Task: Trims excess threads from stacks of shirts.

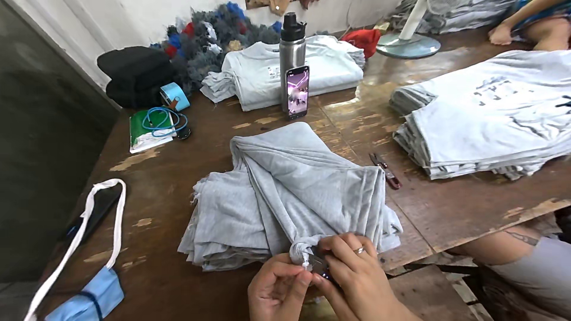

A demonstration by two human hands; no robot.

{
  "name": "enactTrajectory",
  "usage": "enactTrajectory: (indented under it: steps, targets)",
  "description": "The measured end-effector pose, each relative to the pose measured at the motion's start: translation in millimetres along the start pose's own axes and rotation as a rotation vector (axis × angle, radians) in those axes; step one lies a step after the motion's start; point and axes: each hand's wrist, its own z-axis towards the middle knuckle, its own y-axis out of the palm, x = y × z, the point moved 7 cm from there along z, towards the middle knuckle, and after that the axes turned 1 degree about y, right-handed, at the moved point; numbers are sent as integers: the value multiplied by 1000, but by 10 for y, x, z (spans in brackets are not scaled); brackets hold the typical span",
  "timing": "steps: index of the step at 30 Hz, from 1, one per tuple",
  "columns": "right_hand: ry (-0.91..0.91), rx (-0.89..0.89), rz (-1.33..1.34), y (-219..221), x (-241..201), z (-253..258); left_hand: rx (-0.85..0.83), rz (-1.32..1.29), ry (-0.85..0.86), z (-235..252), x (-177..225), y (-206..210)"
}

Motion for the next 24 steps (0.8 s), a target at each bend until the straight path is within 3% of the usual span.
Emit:
enactTrajectory:
  steps: [13,24]
  targets:
    - [-24,-68,32,-34,25,37,-7,228,43,-3,70,-17]
    - [-50,-44,151,-127,168,-45,42,51,98,46,-51,-76]
